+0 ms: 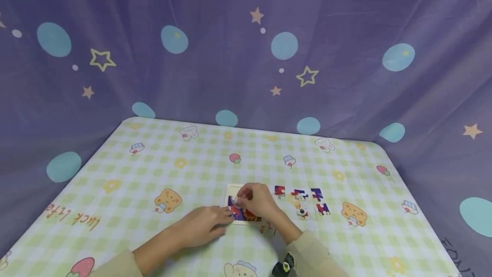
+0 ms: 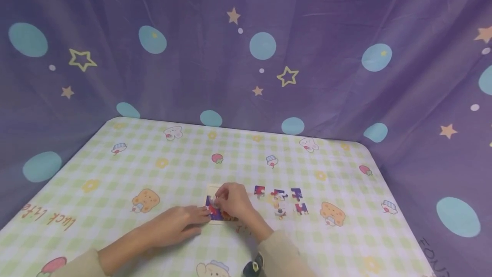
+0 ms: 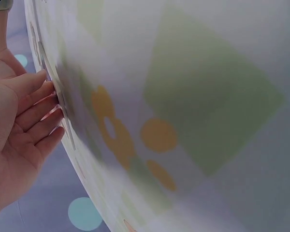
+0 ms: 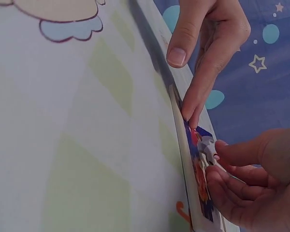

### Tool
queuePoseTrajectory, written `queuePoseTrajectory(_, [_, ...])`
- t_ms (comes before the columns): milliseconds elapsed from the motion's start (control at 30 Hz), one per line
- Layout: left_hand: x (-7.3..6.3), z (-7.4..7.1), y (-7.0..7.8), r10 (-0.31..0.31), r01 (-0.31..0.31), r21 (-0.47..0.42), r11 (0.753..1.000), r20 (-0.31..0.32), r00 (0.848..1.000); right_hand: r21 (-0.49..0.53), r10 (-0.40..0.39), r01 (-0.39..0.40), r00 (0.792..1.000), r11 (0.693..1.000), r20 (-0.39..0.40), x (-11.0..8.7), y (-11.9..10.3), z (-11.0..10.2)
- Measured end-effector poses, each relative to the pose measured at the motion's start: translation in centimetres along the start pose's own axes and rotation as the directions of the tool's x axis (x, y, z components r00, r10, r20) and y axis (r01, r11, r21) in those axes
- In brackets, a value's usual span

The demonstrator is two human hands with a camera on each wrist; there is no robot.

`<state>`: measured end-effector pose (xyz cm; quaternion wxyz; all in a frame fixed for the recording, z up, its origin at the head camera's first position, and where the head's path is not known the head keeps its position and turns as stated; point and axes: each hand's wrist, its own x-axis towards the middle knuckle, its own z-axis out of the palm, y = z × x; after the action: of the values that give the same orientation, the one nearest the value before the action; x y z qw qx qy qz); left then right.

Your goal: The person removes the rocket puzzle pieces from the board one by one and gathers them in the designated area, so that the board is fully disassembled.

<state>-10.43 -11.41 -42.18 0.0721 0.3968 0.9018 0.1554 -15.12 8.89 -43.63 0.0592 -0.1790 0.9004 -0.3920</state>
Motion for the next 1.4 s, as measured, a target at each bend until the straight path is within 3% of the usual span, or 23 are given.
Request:
queuePoseTrajectory(400, [0.0, 0.2, -0.1, -0.003, 0.003, -0.004, 1.000, -0.005, 1.000, 0.076, -0.014, 0.015, 1.000, 0.997, -0.017, 0.2, 0.2, 0.5])
queuePoseTrajectory(1100, [-0.1, -0.1, 0.2, -0.017, 0.017, 0.006, 1.000, 0.018, 1.000, 0.188, 0.106, -0.104, 0.994, 0.977, -0.001, -0.1, 0.5, 0.2])
queuePoseTrajectory(1400, [-0.1, -0.2, 0.2, -0.007, 0.007, 0.002, 1.000, 0.009, 1.000, 0.181, 0.083, -0.077, 0.996, 0.980, -0.026, -1.0, 1.2, -0.8])
